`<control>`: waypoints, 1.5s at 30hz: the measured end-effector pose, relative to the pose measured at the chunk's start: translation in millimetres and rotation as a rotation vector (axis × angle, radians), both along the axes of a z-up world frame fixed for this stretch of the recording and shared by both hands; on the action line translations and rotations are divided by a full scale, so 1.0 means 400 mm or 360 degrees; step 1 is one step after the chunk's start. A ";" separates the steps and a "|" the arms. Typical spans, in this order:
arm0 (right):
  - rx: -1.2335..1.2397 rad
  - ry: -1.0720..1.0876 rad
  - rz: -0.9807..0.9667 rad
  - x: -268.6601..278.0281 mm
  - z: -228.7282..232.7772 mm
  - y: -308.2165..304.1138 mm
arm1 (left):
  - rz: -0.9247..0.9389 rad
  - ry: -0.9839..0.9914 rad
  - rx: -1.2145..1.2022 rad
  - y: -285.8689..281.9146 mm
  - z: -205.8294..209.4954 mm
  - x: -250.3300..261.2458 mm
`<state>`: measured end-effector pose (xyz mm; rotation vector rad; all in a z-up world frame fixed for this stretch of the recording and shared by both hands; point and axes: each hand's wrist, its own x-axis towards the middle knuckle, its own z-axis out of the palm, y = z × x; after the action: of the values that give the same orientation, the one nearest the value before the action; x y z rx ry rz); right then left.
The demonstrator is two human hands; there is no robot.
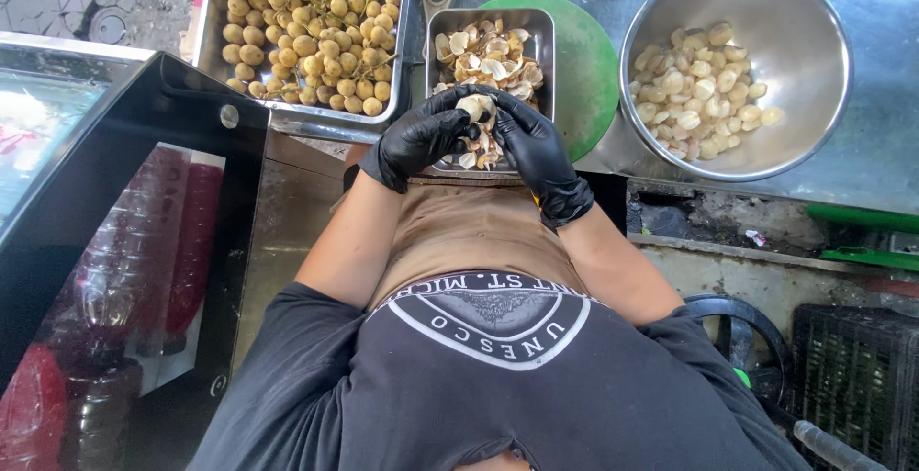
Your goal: Peel longan fruit using hands and a small knife.
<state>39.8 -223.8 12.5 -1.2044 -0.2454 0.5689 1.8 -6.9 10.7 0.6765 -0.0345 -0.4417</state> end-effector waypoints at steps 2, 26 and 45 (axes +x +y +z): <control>-0.0102 -0.0313 -0.0061 -0.006 0.003 0.004 | 0.0027 -0.0008 0.0090 -0.015 0.029 0.010; 0.0005 0.0089 -0.0162 0.019 -0.016 -0.005 | 0.0467 -0.0466 0.0701 0.005 -0.043 0.009; -0.0233 -0.0123 0.0033 0.021 0.078 0.008 | 0.0842 -0.0557 0.1213 -0.073 -0.010 0.014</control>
<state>48.3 -220.6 43.7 -1.3686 -0.2857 0.5666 7.4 -36.0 6.8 1.4611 -0.0153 0.2049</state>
